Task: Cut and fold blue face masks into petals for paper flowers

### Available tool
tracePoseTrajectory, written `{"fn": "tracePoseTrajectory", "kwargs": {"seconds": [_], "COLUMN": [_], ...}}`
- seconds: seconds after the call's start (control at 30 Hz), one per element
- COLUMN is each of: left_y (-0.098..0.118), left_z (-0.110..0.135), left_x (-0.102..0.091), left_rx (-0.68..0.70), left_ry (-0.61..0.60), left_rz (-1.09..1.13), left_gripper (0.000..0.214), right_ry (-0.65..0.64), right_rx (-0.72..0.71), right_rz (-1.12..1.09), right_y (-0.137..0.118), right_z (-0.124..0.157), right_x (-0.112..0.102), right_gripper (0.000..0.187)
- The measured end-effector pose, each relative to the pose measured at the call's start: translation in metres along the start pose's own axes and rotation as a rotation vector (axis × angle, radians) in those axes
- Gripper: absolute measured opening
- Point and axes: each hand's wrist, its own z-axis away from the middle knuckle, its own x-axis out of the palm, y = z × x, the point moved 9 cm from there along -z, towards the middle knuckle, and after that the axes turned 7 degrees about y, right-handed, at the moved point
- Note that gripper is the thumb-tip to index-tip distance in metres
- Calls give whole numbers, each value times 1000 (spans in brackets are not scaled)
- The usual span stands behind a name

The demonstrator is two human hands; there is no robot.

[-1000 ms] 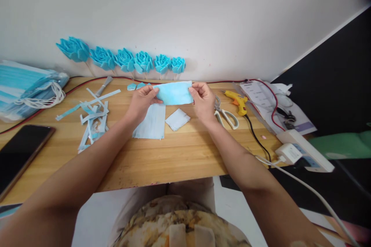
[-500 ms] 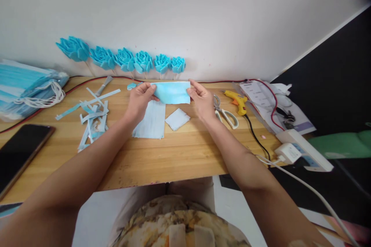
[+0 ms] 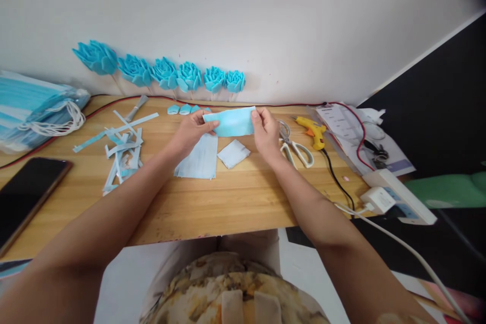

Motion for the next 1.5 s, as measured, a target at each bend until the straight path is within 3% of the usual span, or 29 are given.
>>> {"fn": "tracePoseTrajectory", "kwargs": {"seconds": [0.13,0.33,0.5,0.6,0.7,0.8,0.97,1.13,1.3,1.5], "left_y": [0,4,7,12,22,27,30,26,5,7], "left_z": [7,25,29,24,20,24,36,35,19,6], "left_x": [12,39,37,28,22,27,44,47,25,3], "left_rx": [-34,-96,-111,-33,46,55,46,76,-50,-110], "left_ry": [-126,-447,-582,-534,-444,-431,-450,-466,-415,-119], "left_rz": [18,78,29,-128,-195,-207,-342,-415,-406,-281], "left_gripper": [30,43,38,32,39,43,24,29,21,13], "right_ry": [67,34,-19,-35,-104,-194,-242,-256,-61,74], "right_rx": [-74,-111,-121,-119,-161,-243,-416,-440,-274,-149], "right_rz": [140,145,78,33,6,5,88,154,231,207], "right_y": [-9,-9,-13,-24,-42,-56,-64,-58,-35,-14], "right_z": [0,-6,-5,0,9,20,32,31,6,-11], "right_x": [-9,-12,-8,-7,0,10,21,25,-1,-21], "right_gripper": [30,33,33,32,29,26,27,32,35,38]}}
